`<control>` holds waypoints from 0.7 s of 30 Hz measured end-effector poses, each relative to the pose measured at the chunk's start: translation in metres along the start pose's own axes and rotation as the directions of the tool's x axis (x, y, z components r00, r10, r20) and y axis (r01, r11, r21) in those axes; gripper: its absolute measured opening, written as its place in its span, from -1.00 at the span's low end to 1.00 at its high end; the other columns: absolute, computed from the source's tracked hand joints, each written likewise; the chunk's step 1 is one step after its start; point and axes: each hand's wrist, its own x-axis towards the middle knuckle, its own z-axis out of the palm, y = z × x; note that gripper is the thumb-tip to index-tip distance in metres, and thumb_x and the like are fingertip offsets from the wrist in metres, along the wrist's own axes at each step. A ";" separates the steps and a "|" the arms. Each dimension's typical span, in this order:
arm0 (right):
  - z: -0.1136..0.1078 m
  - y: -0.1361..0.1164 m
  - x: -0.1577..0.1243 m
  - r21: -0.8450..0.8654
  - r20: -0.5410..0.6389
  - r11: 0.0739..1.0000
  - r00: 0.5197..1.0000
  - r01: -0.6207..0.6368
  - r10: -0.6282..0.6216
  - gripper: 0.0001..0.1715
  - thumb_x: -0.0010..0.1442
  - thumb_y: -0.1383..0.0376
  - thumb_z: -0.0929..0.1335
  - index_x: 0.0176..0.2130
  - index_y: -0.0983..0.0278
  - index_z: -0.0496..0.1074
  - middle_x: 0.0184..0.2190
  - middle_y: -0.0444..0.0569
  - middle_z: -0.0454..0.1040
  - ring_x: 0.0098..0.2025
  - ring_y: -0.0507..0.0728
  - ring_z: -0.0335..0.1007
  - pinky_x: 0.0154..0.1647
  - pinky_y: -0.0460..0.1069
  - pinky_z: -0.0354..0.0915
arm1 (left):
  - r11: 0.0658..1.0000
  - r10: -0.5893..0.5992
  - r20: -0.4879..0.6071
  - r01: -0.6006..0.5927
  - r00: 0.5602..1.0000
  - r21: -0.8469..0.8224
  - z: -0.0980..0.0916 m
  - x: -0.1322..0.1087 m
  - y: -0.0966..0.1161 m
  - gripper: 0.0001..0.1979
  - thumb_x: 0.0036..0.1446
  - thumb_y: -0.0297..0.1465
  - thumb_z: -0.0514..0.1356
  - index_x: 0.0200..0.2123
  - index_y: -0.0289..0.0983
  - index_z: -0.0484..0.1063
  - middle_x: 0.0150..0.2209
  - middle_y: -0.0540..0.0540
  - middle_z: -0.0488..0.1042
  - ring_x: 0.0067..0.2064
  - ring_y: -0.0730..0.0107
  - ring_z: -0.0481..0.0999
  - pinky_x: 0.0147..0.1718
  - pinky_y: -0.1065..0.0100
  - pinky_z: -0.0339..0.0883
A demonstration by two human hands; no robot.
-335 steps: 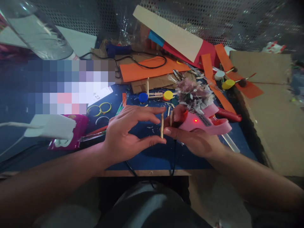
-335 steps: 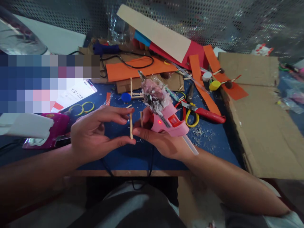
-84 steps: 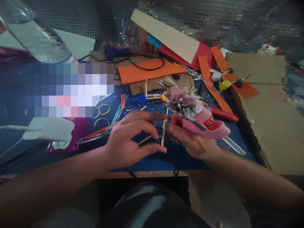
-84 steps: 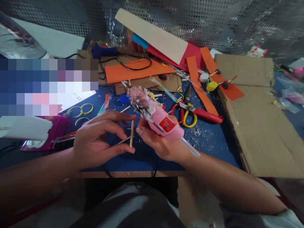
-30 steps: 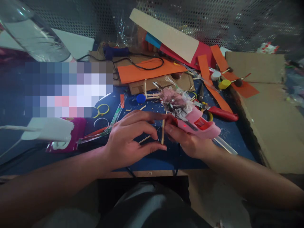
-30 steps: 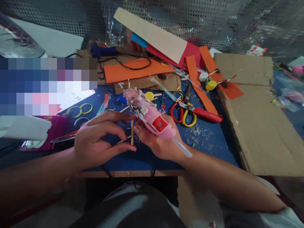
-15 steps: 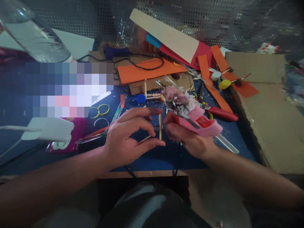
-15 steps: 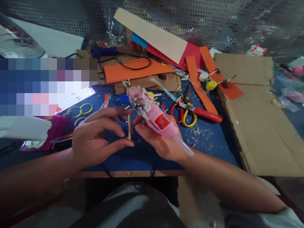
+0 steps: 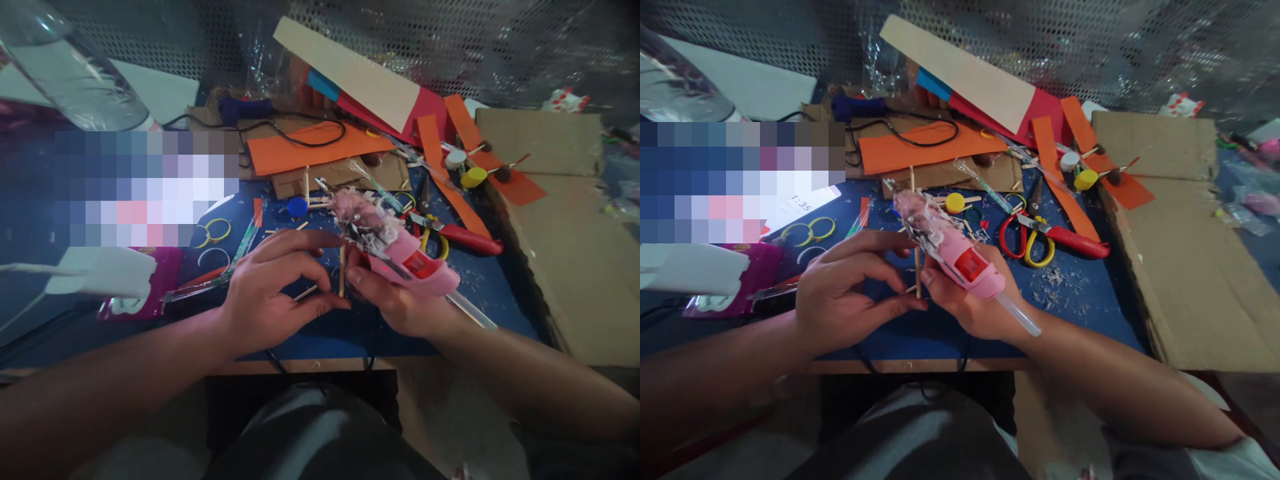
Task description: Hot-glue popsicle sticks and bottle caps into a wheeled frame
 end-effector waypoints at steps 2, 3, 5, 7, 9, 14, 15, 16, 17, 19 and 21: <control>0.000 0.001 -0.001 0.012 -0.009 0.999 0.999 -0.031 0.031 -0.74 0.36 0.23 0.41 -0.38 0.15 0.35 -0.51 -0.19 0.38 -0.44 0.08 0.30 -0.35 0.03 0.32 | 1.000 -0.010 -0.017 0.010 1.000 0.003 0.000 0.000 0.000 -0.72 0.17 -0.26 0.57 -0.28 -0.20 0.54 0.10 -0.16 0.70 -0.06 0.25 0.74 -0.05 0.19 0.66; 0.000 0.001 -0.002 0.018 -0.020 0.999 0.998 -0.052 0.052 -0.73 0.35 0.20 0.43 -0.38 0.15 0.35 -0.53 -0.19 0.35 -0.46 0.09 0.29 -0.36 0.03 0.31 | 1.000 -0.014 -0.025 0.014 1.000 -0.001 0.000 0.000 -0.001 -0.72 0.17 -0.26 0.56 -0.29 -0.21 0.54 0.11 -0.16 0.69 -0.05 0.25 0.73 -0.05 0.19 0.67; 0.000 0.002 -0.003 0.042 -0.042 0.995 0.995 -0.087 0.089 -0.70 0.35 0.13 0.43 -0.38 0.13 0.36 -0.56 -0.20 0.32 -0.49 0.09 0.25 -0.41 0.04 0.26 | 1.000 -0.023 -0.039 0.022 0.999 -0.019 0.000 0.000 -0.001 -0.71 0.16 -0.28 0.57 -0.29 -0.22 0.54 0.12 -0.19 0.68 -0.03 0.25 0.73 -0.03 0.21 0.67; 0.000 0.002 -0.003 0.077 -0.056 0.991 0.991 -0.114 0.118 -0.71 0.36 0.11 0.43 -0.36 0.13 0.38 -0.56 -0.21 0.31 -0.50 0.09 0.23 -0.43 0.03 0.24 | 0.999 -0.029 -0.052 0.027 0.998 -0.037 0.001 0.000 -0.001 -0.71 0.15 -0.31 0.58 -0.29 -0.24 0.54 0.13 -0.21 0.68 -0.01 0.25 0.72 -0.02 0.24 0.66; 0.001 0.001 -0.003 0.088 -0.070 0.989 0.989 -0.122 0.128 -0.76 0.36 0.14 0.44 -0.34 0.14 0.42 -0.54 -0.21 0.32 -0.48 0.09 0.27 -0.41 0.03 0.28 | 0.999 -0.022 -0.059 0.019 0.998 -0.046 0.001 -0.001 -0.001 -0.71 0.14 -0.32 0.58 -0.29 -0.25 0.54 0.12 -0.20 0.68 -0.02 0.26 0.72 -0.01 0.25 0.65; 0.003 0.000 0.000 0.063 -0.032 0.996 0.997 -0.067 0.069 -0.74 0.36 0.19 0.44 -0.37 0.18 0.40 -0.48 -0.16 0.42 -0.39 0.10 0.38 -0.30 0.02 0.39 | 1.000 -0.004 -0.035 0.004 0.999 -0.003 0.001 -0.001 0.000 -0.73 0.15 -0.34 0.58 -0.29 -0.25 0.55 0.11 -0.19 0.68 -0.03 0.28 0.71 0.01 0.26 0.62; 0.003 0.001 0.000 0.058 -0.026 0.997 0.998 -0.056 0.058 -0.73 0.37 0.21 0.43 -0.37 0.18 0.39 -0.48 -0.16 0.43 -0.39 0.08 0.39 -0.29 0.02 0.40 | 1.000 -0.001 -0.036 0.001 0.999 0.012 0.001 -0.001 0.001 -0.73 0.15 -0.34 0.58 -0.29 -0.25 0.54 0.11 -0.19 0.68 -0.03 0.28 0.72 0.01 0.26 0.62; 0.003 0.001 0.000 0.049 -0.029 0.998 0.998 -0.046 0.047 -0.73 0.39 0.22 0.42 -0.37 0.19 0.38 -0.47 -0.16 0.43 -0.40 0.07 0.39 -0.29 0.01 0.40 | 1.000 0.004 -0.038 -0.003 0.999 0.024 0.001 -0.001 0.001 -0.73 0.15 -0.34 0.57 -0.30 -0.24 0.54 0.10 -0.18 0.68 -0.03 0.28 0.72 0.01 0.26 0.61; 0.003 0.002 0.000 0.035 -0.032 0.999 0.999 -0.031 0.032 -0.73 0.40 0.23 0.41 -0.36 0.19 0.38 -0.46 -0.17 0.44 -0.40 0.06 0.39 -0.29 0.00 0.39 | 0.999 0.010 -0.041 -0.009 0.999 0.032 0.001 -0.001 0.001 -0.73 0.16 -0.34 0.57 -0.30 -0.24 0.54 0.09 -0.17 0.68 -0.04 0.28 0.72 0.00 0.26 0.61; 0.003 0.003 0.000 -0.012 -0.025 1.000 1.000 -0.007 0.007 -0.73 0.40 0.24 0.40 -0.36 0.19 0.36 -0.46 -0.17 0.42 -0.42 0.05 0.35 -0.33 -0.01 0.37 | 0.999 0.021 -0.045 -0.019 0.999 0.041 0.001 0.000 0.001 -0.74 0.17 -0.34 0.56 -0.30 -0.23 0.54 0.06 -0.17 0.69 -0.06 0.28 0.72 -0.03 0.26 0.61; 0.003 0.004 0.000 -0.062 -0.004 0.998 1.000 0.009 -0.010 -0.73 0.41 0.25 0.38 -0.36 0.18 0.33 -0.47 -0.18 0.38 -0.43 0.05 0.29 -0.36 -0.01 0.33 | 0.999 0.022 -0.044 -0.020 0.999 0.039 0.001 0.000 0.001 -0.76 0.18 -0.35 0.55 -0.30 -0.22 0.54 0.04 -0.17 0.69 -0.07 0.26 0.73 -0.05 0.24 0.62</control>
